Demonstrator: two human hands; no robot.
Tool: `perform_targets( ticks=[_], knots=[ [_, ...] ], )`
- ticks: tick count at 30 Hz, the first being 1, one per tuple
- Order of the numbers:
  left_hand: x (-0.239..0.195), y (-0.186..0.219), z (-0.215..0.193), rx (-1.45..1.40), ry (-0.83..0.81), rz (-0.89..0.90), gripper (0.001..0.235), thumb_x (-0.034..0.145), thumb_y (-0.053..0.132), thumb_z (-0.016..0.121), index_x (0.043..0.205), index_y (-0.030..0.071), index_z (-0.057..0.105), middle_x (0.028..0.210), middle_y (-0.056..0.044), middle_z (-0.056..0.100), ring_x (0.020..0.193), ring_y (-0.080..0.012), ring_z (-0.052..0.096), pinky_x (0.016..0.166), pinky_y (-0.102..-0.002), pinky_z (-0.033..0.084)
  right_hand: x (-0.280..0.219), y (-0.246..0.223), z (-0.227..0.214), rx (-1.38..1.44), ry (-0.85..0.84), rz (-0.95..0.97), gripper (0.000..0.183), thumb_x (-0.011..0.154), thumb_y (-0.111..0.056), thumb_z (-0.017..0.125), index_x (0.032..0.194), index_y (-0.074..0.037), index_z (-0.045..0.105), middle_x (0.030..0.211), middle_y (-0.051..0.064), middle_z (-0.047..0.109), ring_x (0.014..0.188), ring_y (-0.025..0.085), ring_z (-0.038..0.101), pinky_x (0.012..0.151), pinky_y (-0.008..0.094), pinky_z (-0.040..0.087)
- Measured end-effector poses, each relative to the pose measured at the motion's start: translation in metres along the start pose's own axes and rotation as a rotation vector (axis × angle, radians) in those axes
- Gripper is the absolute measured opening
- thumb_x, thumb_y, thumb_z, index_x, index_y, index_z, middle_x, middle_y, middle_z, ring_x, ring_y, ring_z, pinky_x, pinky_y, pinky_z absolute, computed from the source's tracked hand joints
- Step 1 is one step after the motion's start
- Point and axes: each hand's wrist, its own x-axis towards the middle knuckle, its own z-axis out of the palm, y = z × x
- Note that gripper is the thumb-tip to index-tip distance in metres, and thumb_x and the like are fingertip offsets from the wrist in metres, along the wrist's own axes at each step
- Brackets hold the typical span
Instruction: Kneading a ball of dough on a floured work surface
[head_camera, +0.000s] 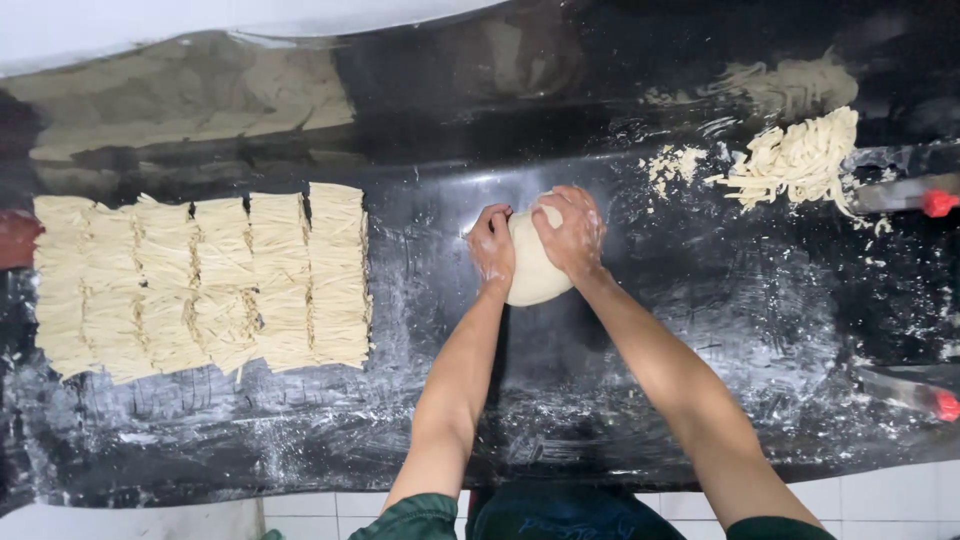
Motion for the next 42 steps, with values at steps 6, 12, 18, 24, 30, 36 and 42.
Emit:
perform_targets(
  ticks=[6, 12, 18, 24, 30, 36, 42],
  knots=[
    [0.03, 0.008, 0.0, -0.033, 0.033, -0.053, 0.029, 0.091, 0.039, 0.049, 0.091, 0.028, 0.075, 0.089, 0.002, 0.079, 0.097, -0.0282, 0.074, 0.094, -0.045, 0.055, 0.042, -0.018, 0.002, 0.12, -0.04, 0.04, 0.01, 0.09, -0.054, 0.068, 0.087, -0.044, 0.072, 0.096, -0.021, 0.072, 0.105, 0.009, 0.069, 0.093, 0.038, 0.058],
    [0.039, -0.011, 0.005, -0.117, 0.077, 0.089, 0.028, 0.093, 0.029, 0.049, 0.099, 0.022, 0.076, 0.095, -0.002, 0.079, 0.095, -0.027, 0.075, 0.093, -0.045, 0.055, 0.039, -0.03, -0.007, 0.173, 0.082, -0.115, 0.012, 0.096, -0.026, 0.064, 0.094, -0.02, 0.074, 0.119, 0.004, 0.074, 0.118, 0.031, 0.066, 0.097, 0.05, 0.054],
    [-0.002, -0.015, -0.008, -0.069, -0.101, 0.165, 0.04, 0.101, 0.033, 0.039, 0.117, 0.027, 0.076, 0.115, -0.006, 0.076, 0.112, -0.0354, 0.068, 0.103, -0.05, 0.05, -0.002, -0.019, -0.01, 0.089, 0.005, 0.007, 0.022, 0.098, -0.035, 0.057, 0.11, -0.024, 0.072, 0.126, 0.006, 0.069, 0.128, 0.031, 0.06, 0.105, 0.052, 0.05],
    [-0.052, -0.053, -0.017, 0.049, -0.146, 0.177, 0.045, 0.102, 0.04, 0.035, 0.134, 0.028, 0.065, 0.129, -0.006, 0.071, 0.121, -0.0324, 0.065, 0.11, -0.05, 0.045, -0.057, 0.006, -0.018, 0.013, 0.175, -0.234, 0.026, 0.098, -0.033, 0.054, 0.117, -0.018, 0.063, 0.124, 0.006, 0.06, 0.126, 0.032, 0.055, 0.099, 0.049, 0.047],
    [-0.094, -0.073, -0.019, 0.092, -0.041, 0.357, 0.046, 0.11, 0.026, 0.031, 0.144, 0.008, 0.056, 0.142, -0.021, 0.06, 0.131, -0.0386, 0.056, 0.114, -0.052, 0.04, -0.109, 0.006, -0.028, -0.263, 0.269, -0.195, 0.027, 0.097, -0.036, 0.054, 0.115, -0.017, 0.06, 0.113, 0.005, 0.048, 0.118, 0.032, 0.05, 0.081, 0.049, 0.047],
    [-0.212, -0.034, -0.014, 0.15, -0.015, 0.367, 0.078, 0.096, 0.041, 0.056, 0.164, 0.015, 0.026, 0.17, -0.02, 0.014, 0.155, -0.0414, 0.017, 0.12, -0.063, 0.014, -0.172, 0.01, -0.075, -0.253, -0.038, 0.056, 0.031, 0.095, -0.044, 0.058, 0.112, -0.018, 0.056, 0.109, 0.007, 0.046, 0.107, 0.037, 0.052, 0.073, 0.049, 0.054],
    [-0.171, -0.039, 0.012, 0.242, 0.2, 0.438, 0.074, 0.083, 0.055, 0.071, 0.15, 0.026, 0.054, 0.159, -0.012, 0.043, 0.147, -0.0406, 0.037, 0.114, -0.064, 0.03, -0.193, 0.018, -0.124, -0.228, -0.101, -0.101, 0.061, 0.09, -0.058, 0.067, 0.14, -0.025, 0.059, 0.146, 0.013, 0.04, 0.142, 0.043, 0.036, 0.101, 0.056, 0.045]
  ],
)
